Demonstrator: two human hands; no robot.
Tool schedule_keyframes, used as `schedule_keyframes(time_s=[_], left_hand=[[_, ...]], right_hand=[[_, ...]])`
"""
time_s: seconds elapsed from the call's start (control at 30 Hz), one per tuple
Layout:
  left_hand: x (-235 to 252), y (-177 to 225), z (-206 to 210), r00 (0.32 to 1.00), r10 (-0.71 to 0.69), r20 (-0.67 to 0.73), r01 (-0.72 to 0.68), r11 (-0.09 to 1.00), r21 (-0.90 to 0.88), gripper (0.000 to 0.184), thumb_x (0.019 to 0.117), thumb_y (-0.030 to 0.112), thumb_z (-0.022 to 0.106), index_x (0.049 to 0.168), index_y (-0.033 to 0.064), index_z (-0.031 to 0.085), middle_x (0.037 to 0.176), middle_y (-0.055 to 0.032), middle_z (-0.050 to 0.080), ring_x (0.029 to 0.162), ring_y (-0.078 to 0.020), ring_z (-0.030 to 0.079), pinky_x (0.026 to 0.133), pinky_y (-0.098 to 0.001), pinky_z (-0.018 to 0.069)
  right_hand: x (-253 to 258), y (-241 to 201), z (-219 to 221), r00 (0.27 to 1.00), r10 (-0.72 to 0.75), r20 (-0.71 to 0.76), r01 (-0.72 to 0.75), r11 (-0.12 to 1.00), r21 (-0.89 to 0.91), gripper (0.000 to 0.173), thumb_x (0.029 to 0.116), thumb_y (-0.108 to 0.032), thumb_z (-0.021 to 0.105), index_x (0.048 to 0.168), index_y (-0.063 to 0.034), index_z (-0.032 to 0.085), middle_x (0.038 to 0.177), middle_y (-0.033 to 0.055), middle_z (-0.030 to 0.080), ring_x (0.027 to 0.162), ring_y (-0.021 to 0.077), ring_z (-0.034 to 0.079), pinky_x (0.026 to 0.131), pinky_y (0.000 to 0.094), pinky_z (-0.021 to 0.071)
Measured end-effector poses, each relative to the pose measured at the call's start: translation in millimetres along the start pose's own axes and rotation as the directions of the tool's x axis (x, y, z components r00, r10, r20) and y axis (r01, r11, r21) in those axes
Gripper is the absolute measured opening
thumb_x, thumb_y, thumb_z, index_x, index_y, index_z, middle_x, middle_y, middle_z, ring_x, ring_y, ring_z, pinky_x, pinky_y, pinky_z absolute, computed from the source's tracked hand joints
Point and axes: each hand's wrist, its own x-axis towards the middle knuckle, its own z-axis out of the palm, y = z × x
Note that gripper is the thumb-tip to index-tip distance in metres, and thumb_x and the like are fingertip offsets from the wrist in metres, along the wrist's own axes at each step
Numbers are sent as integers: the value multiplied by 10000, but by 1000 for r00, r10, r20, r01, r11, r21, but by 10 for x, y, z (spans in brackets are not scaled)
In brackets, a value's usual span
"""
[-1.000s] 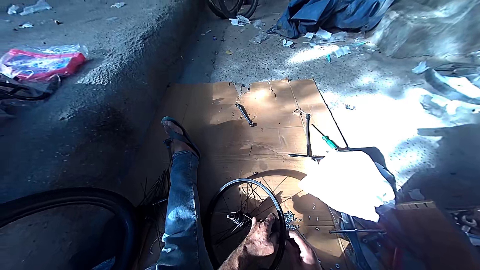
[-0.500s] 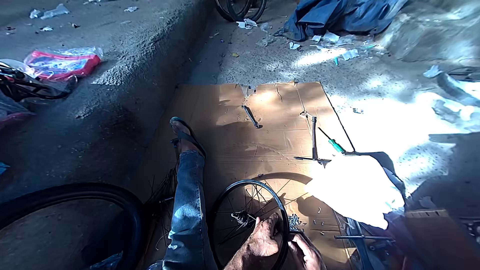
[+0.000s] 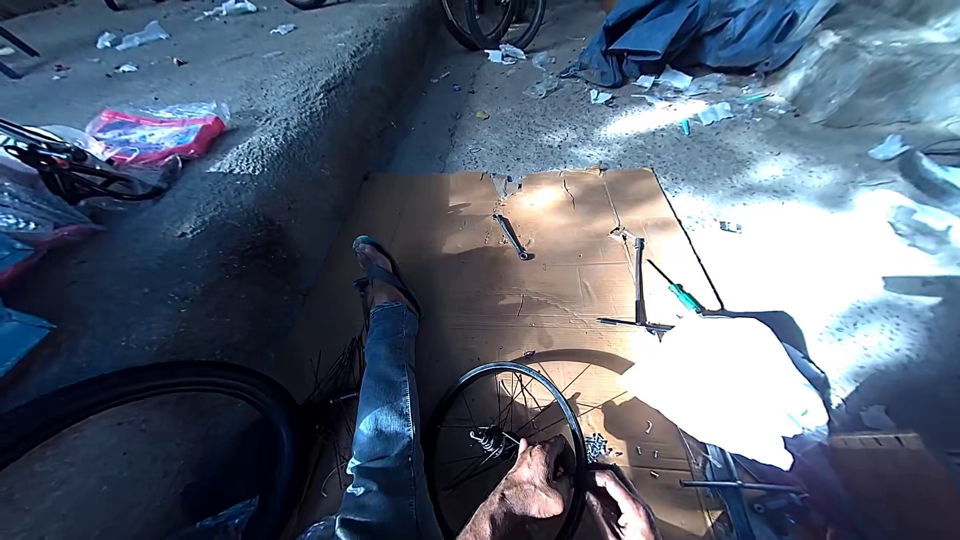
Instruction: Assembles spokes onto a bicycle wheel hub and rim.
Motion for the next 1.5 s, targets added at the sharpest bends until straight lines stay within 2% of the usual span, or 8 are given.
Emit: schedule_keyframes(time_s=[0.37,0.5,0.67,0.9,1.0,1.1,1.3,1.5], left_hand=[[-113,57,143,968,18,-252,24,986,164,266,911,296,621,1090,115,698,1082,-54,709,1126,-230,627,1094,-531,383],[-406,233,70,811,-235,-536,418,874,248,365,942,323,609,1219,105,702,1254,-82,694,1206,-244,637,1051,-478,481],[-738,-39,-228,682,-617,-392,729,620,292,513,1002,337,592,1450,90,564,1456,-140,572,1350,-314,541,1112,-502,443],[-821,-213,-241,680,-651,-337,732,632,254,395,1053,380,503,1301,124,674,1262,-137,697,1187,-328,662,999,-563,520],[-835,-180,-186,726,-643,-243,642,761,-95,367,1050,337,553,1173,25,701,1020,-180,727,926,-317,719,873,-526,575],[-805,-77,17,722,-665,-193,451,663,-597,306,1062,273,552,1080,9,706,831,-116,719,691,-220,700,694,-414,610],[-435,222,361,642,-763,-74,119,195,-974,293,1090,224,522,1150,-48,614,835,-173,712,674,-247,705,624,-385,611],[-334,161,519,712,-687,-147,41,249,-968,250,1091,173,514,1091,-61,603,813,-175,712,659,-243,709,634,-376,618]], right_hand=[[-1,15,-16,1000,-5,9,6,995,-98,166,963,-124,656,1045,-11,748,1096,107,724,1044,112,687,930,258,570],[-5,15,-19,999,23,37,-23,1000,-13,233,923,-42,679,1146,25,687,1176,145,671,1054,137,686,909,276,602],[-8,85,33,999,-16,-32,13,997,-75,130,946,-111,673,1007,-25,750,1094,117,699,997,106,691,862,240,598],[-14,-46,-7,992,126,9,-126,986,114,254,954,-52,653,1197,22,658,1190,137,669,1014,140,706,864,290,628],[-28,-108,-36,982,188,-18,-184,973,139,284,994,-116,621,1262,-24,646,1242,90,679,885,100,692,778,275,602],[-38,-222,-37,979,205,-5,-202,968,149,418,1014,-242,627,1393,-70,596,1417,112,591,1070,140,687,826,311,616],[-82,-392,-1,962,228,149,-189,953,-237,325,950,-447,680,1024,-148,782,1511,228,481,1412,357,457,1051,501,488],[30,-297,-101,965,209,160,-126,901,-416,277,962,-361,667,971,-106,775,1513,257,467,1351,357,529,1022,483,517]])
